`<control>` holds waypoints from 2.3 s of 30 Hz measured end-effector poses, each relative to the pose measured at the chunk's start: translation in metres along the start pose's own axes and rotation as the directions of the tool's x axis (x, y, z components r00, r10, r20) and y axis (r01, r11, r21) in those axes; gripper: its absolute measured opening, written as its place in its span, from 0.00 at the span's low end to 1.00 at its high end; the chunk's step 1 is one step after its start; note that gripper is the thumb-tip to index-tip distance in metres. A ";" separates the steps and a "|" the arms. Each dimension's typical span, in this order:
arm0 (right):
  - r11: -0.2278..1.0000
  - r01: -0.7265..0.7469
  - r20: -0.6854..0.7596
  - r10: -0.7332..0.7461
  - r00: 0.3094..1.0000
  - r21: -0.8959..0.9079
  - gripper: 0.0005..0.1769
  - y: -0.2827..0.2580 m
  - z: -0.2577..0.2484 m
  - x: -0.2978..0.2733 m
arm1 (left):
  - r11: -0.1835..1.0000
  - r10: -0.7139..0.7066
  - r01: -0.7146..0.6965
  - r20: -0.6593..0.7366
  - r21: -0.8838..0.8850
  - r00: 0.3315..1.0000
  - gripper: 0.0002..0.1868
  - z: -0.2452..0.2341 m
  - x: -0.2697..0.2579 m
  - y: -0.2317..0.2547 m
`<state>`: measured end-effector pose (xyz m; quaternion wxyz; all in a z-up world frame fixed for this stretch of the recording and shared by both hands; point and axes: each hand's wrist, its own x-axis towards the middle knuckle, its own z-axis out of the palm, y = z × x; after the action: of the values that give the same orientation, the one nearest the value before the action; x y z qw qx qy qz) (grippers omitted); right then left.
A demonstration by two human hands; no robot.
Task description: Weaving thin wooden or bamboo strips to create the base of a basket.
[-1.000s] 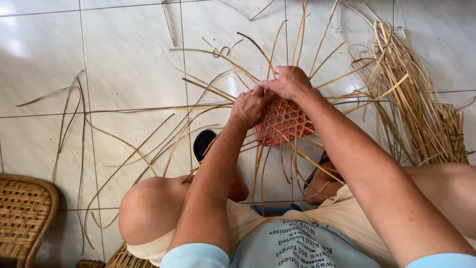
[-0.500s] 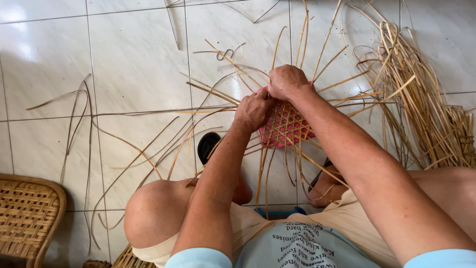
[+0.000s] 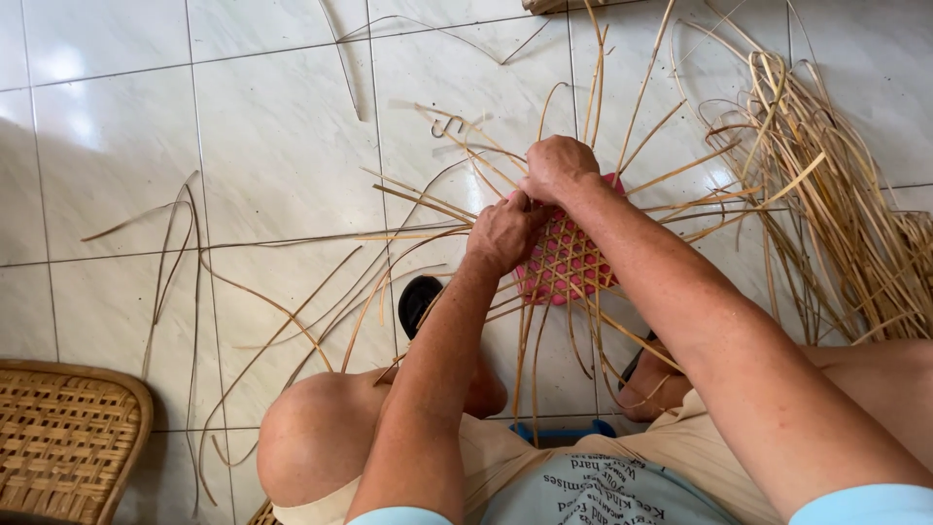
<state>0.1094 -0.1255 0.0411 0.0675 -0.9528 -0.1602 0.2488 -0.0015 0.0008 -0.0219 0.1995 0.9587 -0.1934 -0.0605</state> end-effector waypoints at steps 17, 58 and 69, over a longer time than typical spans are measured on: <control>0.651 0.067 0.122 -0.241 0.963 0.756 0.17 0.050 -0.027 -0.020 | 0.999 -0.017 0.018 0.024 -0.038 1.000 0.14 -0.001 0.000 -0.001; 0.318 -0.089 0.134 -0.121 0.984 0.944 0.18 0.070 0.010 -0.024 | 0.997 -0.039 0.042 0.046 -0.064 0.998 0.14 -0.014 -0.002 0.002; 0.997 0.050 0.314 -0.067 0.947 0.062 0.19 0.023 -0.045 0.005 | 0.998 0.044 -0.044 -0.007 -0.047 0.999 0.21 0.000 -0.001 -0.001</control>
<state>0.1416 -0.1477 0.0729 0.0737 -0.8934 -0.1904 0.4003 -0.0021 0.0022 -0.0225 0.2240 0.9494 -0.2124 -0.0577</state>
